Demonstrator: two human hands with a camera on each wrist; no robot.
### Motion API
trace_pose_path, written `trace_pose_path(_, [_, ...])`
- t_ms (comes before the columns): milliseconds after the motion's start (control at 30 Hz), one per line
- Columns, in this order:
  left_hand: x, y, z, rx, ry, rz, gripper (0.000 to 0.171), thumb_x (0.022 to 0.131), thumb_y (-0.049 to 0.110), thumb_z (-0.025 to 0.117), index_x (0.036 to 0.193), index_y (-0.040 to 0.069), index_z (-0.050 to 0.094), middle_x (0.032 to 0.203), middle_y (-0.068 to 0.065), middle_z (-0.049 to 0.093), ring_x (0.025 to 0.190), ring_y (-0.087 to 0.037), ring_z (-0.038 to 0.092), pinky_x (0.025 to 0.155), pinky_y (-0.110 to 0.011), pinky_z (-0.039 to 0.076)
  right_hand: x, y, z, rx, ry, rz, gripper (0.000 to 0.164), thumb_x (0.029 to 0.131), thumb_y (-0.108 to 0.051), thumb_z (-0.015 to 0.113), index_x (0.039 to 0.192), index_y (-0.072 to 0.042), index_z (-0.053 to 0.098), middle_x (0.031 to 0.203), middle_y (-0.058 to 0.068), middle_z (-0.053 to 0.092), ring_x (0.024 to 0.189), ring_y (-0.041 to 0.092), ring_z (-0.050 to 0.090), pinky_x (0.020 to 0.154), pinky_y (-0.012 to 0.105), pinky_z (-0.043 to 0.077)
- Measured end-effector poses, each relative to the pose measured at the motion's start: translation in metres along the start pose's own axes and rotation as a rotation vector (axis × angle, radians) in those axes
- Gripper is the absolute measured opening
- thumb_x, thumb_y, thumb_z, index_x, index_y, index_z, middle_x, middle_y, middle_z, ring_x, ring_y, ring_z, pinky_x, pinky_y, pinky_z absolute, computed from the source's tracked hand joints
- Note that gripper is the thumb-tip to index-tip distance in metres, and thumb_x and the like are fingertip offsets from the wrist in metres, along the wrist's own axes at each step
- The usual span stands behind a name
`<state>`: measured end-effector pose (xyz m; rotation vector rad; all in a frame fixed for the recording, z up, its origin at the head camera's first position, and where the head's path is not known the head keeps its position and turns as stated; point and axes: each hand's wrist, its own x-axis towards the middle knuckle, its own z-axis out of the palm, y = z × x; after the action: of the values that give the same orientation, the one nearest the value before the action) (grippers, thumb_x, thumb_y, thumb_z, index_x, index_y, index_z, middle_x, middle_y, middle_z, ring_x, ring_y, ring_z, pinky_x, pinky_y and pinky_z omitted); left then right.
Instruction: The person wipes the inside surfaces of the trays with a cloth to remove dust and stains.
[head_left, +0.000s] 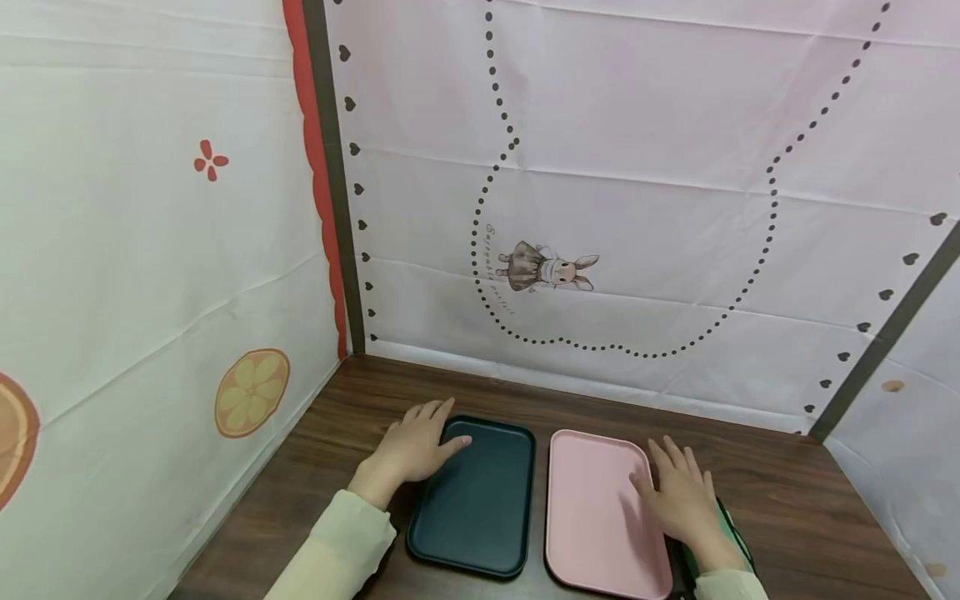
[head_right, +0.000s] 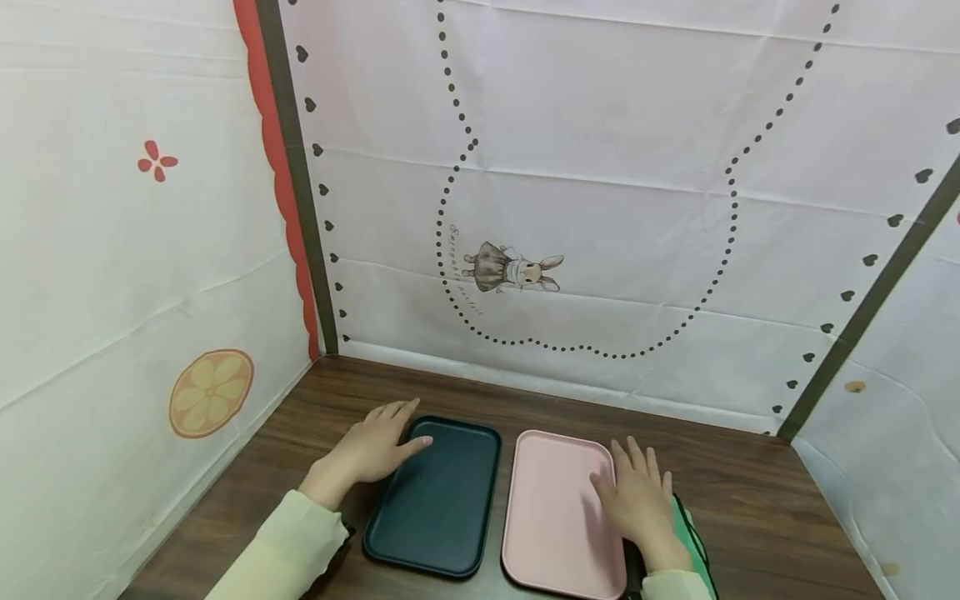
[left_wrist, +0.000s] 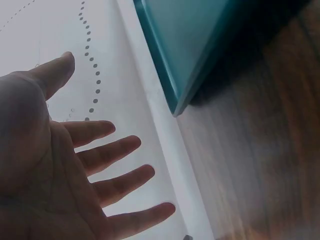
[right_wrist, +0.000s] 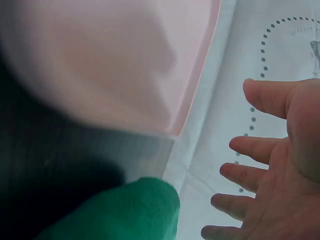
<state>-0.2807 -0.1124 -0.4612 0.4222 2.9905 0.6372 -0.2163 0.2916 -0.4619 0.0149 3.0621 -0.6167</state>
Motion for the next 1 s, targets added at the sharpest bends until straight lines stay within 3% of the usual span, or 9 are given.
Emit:
trace_pose_path(200, [-0.006, -0.007, 0.001, -0.068, -0.026, -0.002, 0.079, 0.102, 0.056, 0.056, 0.164, 0.013, 0.031, 0.166, -0.016, 0.035, 0.151, -0.048, 0.033, 0.112, -0.073, 0.034, -0.013, 0.014, -0.008, 0.010, -0.023, 0.034, 0.078, 0.103, -0.045, 0.058, 0.161, 0.000, 0.030, 0.167, 0.034, 0.015, 0.151, 0.062, 0.006, 0.113, 0.083, 0.006])
trace_pose_path(367, [-0.009, -0.014, 0.003, -0.127, -0.059, -0.034, 0.078, 0.103, 0.050, 0.060, 0.164, 0.010, 0.031, 0.166, -0.026, 0.030, 0.150, -0.054, 0.031, 0.114, -0.071, 0.034, -0.018, 0.031, -0.016, 0.013, -0.052, 0.085, 0.083, 0.103, -0.049, 0.057, 0.162, 0.001, 0.026, 0.166, 0.036, 0.011, 0.149, 0.064, 0.005, 0.111, 0.084, 0.006])
trace_pose_path(467, [-0.010, -0.018, 0.005, -0.151, -0.073, -0.065, 0.075, 0.104, 0.044, 0.060, 0.163, 0.007, 0.032, 0.164, -0.031, 0.031, 0.149, -0.053, 0.034, 0.115, -0.069, 0.035, -0.020, 0.041, -0.017, -0.012, -0.054, 0.101, 0.085, 0.103, -0.051, 0.056, 0.161, 0.003, 0.025, 0.164, 0.038, 0.013, 0.146, 0.067, 0.013, 0.108, 0.086, 0.015])
trace_pose_path(600, [-0.011, -0.024, 0.008, -0.147, -0.101, -0.090, 0.072, 0.104, 0.039, 0.062, 0.160, 0.002, 0.036, 0.155, -0.029, 0.047, 0.139, -0.049, 0.050, 0.109, -0.066, 0.043, -0.023, 0.053, -0.016, -0.038, -0.053, 0.119, 0.088, 0.101, -0.054, 0.057, 0.159, 0.005, 0.028, 0.157, 0.044, 0.024, 0.136, 0.071, 0.029, 0.096, 0.085, 0.034])
trace_pose_path(733, [-0.013, -0.028, 0.009, -0.135, -0.157, -0.102, 0.070, 0.104, 0.038, 0.062, 0.158, 0.001, 0.038, 0.146, -0.025, 0.058, 0.128, -0.045, 0.061, 0.102, -0.063, 0.049, -0.025, 0.062, -0.016, -0.040, -0.072, 0.129, 0.092, 0.099, -0.058, 0.060, 0.155, 0.011, 0.033, 0.144, 0.049, 0.037, 0.126, 0.071, 0.043, 0.089, 0.078, 0.045])
trace_pose_path(867, [-0.014, -0.030, 0.011, -0.212, -0.217, -0.099, 0.070, 0.105, 0.034, 0.060, 0.162, 0.004, 0.032, 0.100, -0.023, 0.075, 0.083, -0.037, 0.073, 0.072, -0.050, 0.059, -0.026, 0.070, -0.019, -0.043, -0.090, 0.127, 0.094, 0.097, -0.060, 0.062, 0.151, 0.014, 0.037, 0.135, 0.050, 0.045, 0.119, 0.069, 0.050, 0.087, 0.073, 0.049])
trace_pose_path(967, [-0.014, -0.030, 0.012, -0.286, -0.249, -0.089, 0.069, 0.107, 0.027, 0.057, 0.164, 0.005, 0.026, 0.066, -0.014, 0.066, 0.053, -0.027, 0.060, 0.050, -0.038, 0.051, -0.027, 0.075, -0.023, -0.036, -0.112, 0.138, 0.096, 0.096, -0.061, 0.062, 0.149, 0.015, 0.038, 0.134, 0.051, 0.046, 0.119, 0.068, 0.051, 0.085, 0.070, 0.051])
trace_pose_path(1000, [-0.014, -0.030, 0.013, -0.299, -0.252, -0.081, 0.068, 0.107, 0.024, 0.056, 0.164, 0.005, 0.025, 0.064, -0.011, 0.064, 0.052, -0.022, 0.058, 0.048, -0.036, 0.049, -0.028, 0.076, -0.024, -0.030, -0.121, 0.141, 0.097, 0.096, -0.062, 0.062, 0.149, 0.016, 0.039, 0.135, 0.051, 0.045, 0.120, 0.068, 0.051, 0.084, 0.069, 0.051])
